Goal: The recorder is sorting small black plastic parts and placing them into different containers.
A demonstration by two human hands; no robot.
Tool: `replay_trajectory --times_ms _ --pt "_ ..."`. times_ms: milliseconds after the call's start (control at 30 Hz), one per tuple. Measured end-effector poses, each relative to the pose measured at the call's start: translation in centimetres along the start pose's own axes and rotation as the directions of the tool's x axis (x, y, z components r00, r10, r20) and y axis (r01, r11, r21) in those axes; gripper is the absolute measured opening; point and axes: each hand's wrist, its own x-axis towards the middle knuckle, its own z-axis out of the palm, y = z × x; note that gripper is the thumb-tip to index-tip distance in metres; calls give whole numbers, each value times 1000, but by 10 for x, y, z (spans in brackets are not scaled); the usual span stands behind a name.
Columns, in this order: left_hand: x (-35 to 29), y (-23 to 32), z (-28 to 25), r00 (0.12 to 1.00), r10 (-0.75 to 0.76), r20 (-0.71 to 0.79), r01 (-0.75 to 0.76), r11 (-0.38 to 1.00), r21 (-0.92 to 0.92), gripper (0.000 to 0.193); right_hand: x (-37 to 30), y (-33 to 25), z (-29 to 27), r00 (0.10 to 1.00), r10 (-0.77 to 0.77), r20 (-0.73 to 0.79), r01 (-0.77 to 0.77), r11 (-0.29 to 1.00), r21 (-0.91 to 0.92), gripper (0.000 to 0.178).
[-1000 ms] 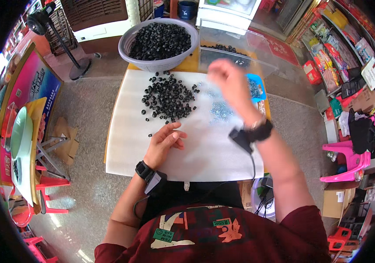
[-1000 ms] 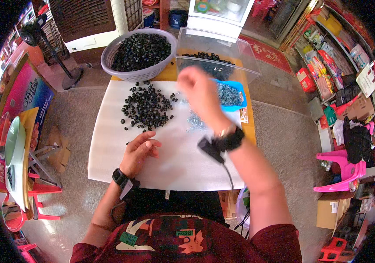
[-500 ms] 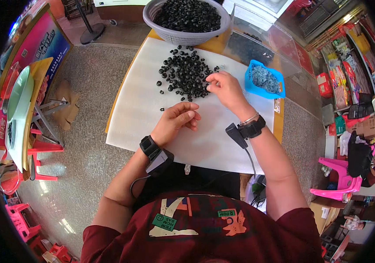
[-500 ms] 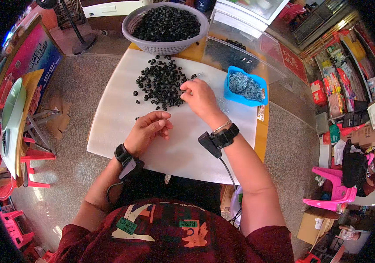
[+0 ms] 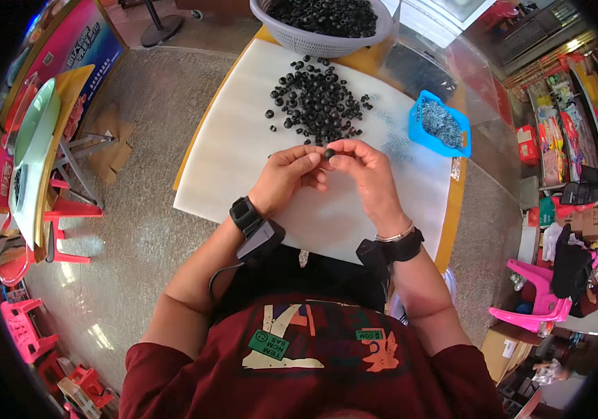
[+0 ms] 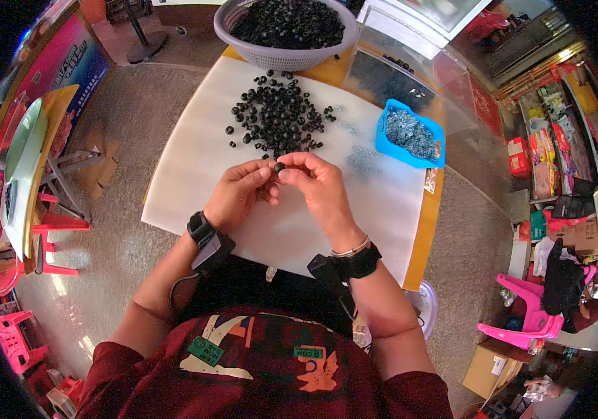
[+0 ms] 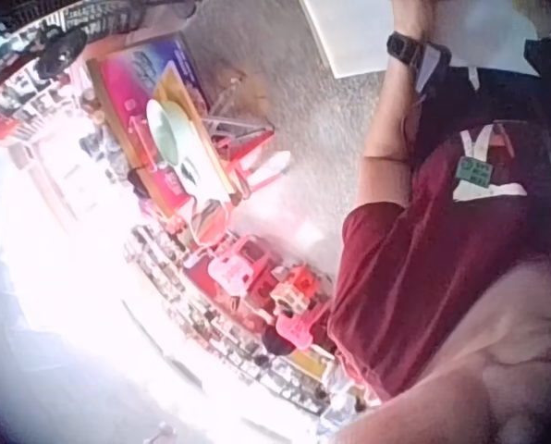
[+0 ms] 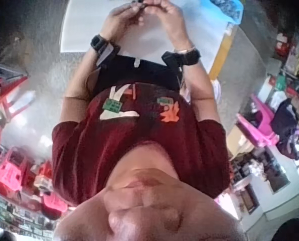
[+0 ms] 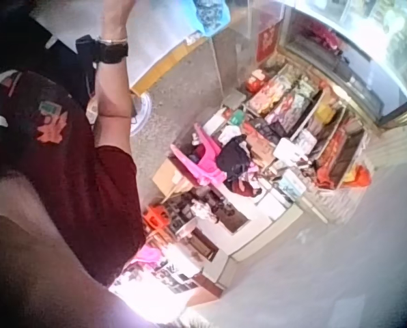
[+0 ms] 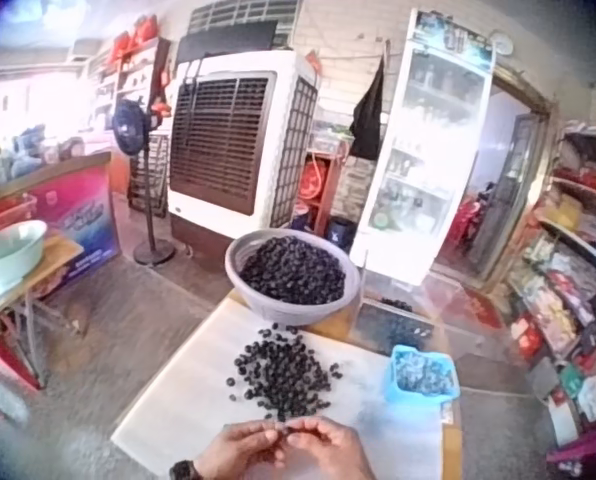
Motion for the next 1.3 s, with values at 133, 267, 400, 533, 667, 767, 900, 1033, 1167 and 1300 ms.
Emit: replay_trajectory --times_ms 133,267,400,533,667,767,900,1033,1167,1300 --pt "1 -3 -7 999 36 37 -35 999 -23 21 -10 5 15 972 -220 -87 174 913 -368 16" --pt "2 -7 -12 999 48 13 -48 998 -37 21 -13 -1 19 771 -618 150 458 377 -805 13" --pt "1 -1 -13 1000 15 -1 -15 995 -96 24 -19 -3 25 855 -518 -24 379 655 -654 12" --pt "-1 2 -10 1000 7 -3 -7 991 -134 27 -23 -2 26 884 -460 -78 323 724 -609 12" --pt "0 1 -7 1000 13 -6 -14 991 -133 27 -28 -3 17 882 -456 -118 292 726 -623 10" --pt "-1 0 -6 1000 12 -20 -14 994 -105 26 -31 -2 -13 853 -498 -154 229 624 -747 9" --pt "-1 0 -5 1000 10 -1 -10 999 -53 23 -36 9 -61 810 -507 -295 37 545 -837 9" --pt "0 -1 -3 1000 4 -16 -5 1000 -18 23 -35 17 -80 835 -481 -268 0 487 -873 10" --pt "1 -1 -4 1000 -1 -12 1 1000 -11 23 -23 25 -73 836 -543 -85 147 370 -917 10" --pt "0 0 -3 1000 -7 -7 7 1000 -2 23 -17 20 -65 854 -520 18 192 281 -940 10"
